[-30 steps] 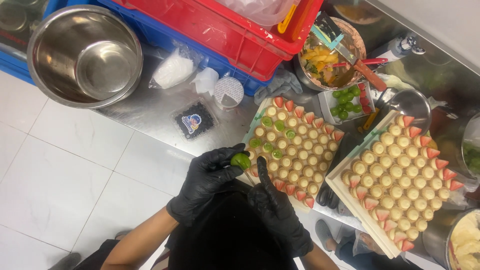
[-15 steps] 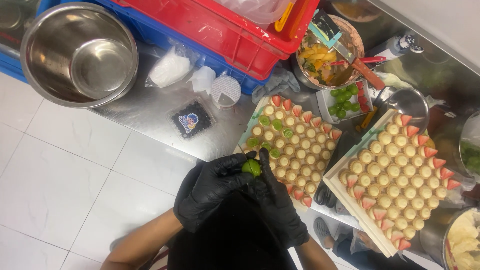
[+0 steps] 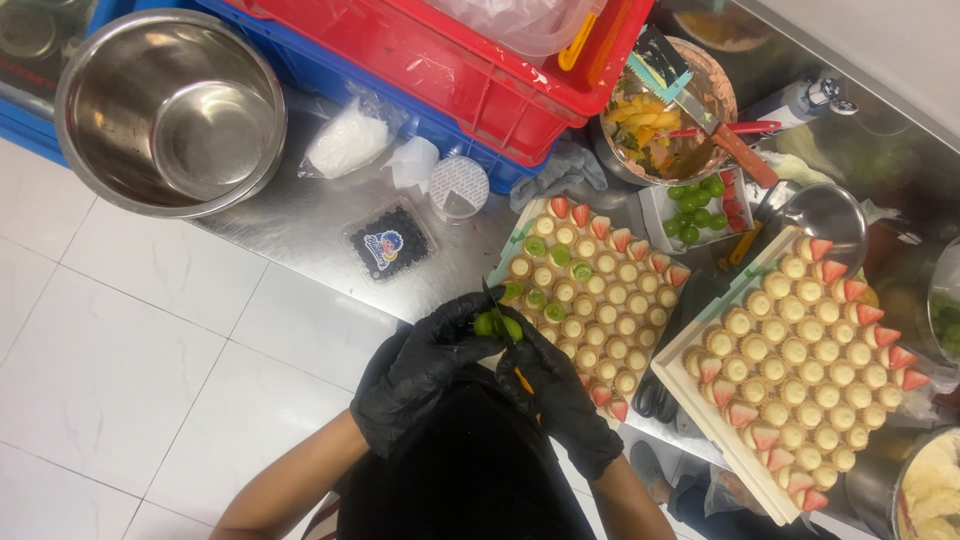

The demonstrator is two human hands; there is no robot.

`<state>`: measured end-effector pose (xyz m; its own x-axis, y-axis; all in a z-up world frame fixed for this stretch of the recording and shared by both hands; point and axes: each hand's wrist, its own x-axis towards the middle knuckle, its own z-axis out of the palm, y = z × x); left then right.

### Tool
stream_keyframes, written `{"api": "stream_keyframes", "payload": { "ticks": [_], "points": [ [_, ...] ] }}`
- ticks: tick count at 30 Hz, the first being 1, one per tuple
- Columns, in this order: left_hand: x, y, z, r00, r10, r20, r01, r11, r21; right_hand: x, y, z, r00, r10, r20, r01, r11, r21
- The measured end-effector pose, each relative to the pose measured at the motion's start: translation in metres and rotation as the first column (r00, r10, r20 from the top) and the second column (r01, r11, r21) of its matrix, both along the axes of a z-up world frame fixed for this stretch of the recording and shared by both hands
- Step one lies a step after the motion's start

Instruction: Cutting grapes and placing them on small tartlets.

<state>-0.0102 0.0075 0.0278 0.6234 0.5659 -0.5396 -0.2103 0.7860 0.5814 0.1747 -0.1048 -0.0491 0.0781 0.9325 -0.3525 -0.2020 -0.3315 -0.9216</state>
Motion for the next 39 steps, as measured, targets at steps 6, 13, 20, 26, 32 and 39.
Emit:
{"api": "stream_keyframes", "payload": {
  "ticks": [6, 13, 20, 26, 32, 39],
  "points": [
    [0.0, 0.002, -0.025, 0.997, -0.079, 0.02, 0.081, 0.992, -0.101, 0.01, -0.007, 0.002, 0.942, 0.054, -0.33, -0.121, 0.975, -0.186],
    [0.004, 0.001, -0.012, 0.983, -0.145, -0.112, 0.138, 0.988, -0.069, 0.0, -0.022, -0.014, 0.913, -0.007, 0.408, 0.043, 0.996, -0.08],
    [0.023, -0.032, -0.105, 0.985, -0.16, -0.069, 0.168, 0.977, 0.134, 0.009, -0.036, -0.033, 0.927, -0.075, 0.368, 0.11, 0.991, -0.074],
    [0.052, -0.036, -0.125, 0.946, -0.277, -0.171, 0.309, 0.928, 0.207, 0.043, -0.054, -0.063, 0.903, -0.151, 0.403, 0.156, 0.988, 0.02],
    [0.067, -0.035, -0.137, 0.942, -0.296, -0.159, 0.313, 0.945, 0.097, 0.092, -0.041, -0.085, 0.913, -0.351, 0.207, 0.404, 0.852, -0.333],
    [0.045, -0.035, -0.151, 0.989, -0.128, -0.07, 0.136, 0.981, 0.138, 0.123, -0.047, -0.186, 0.752, -0.349, 0.559, 0.458, 0.887, -0.062]
  ]
}}
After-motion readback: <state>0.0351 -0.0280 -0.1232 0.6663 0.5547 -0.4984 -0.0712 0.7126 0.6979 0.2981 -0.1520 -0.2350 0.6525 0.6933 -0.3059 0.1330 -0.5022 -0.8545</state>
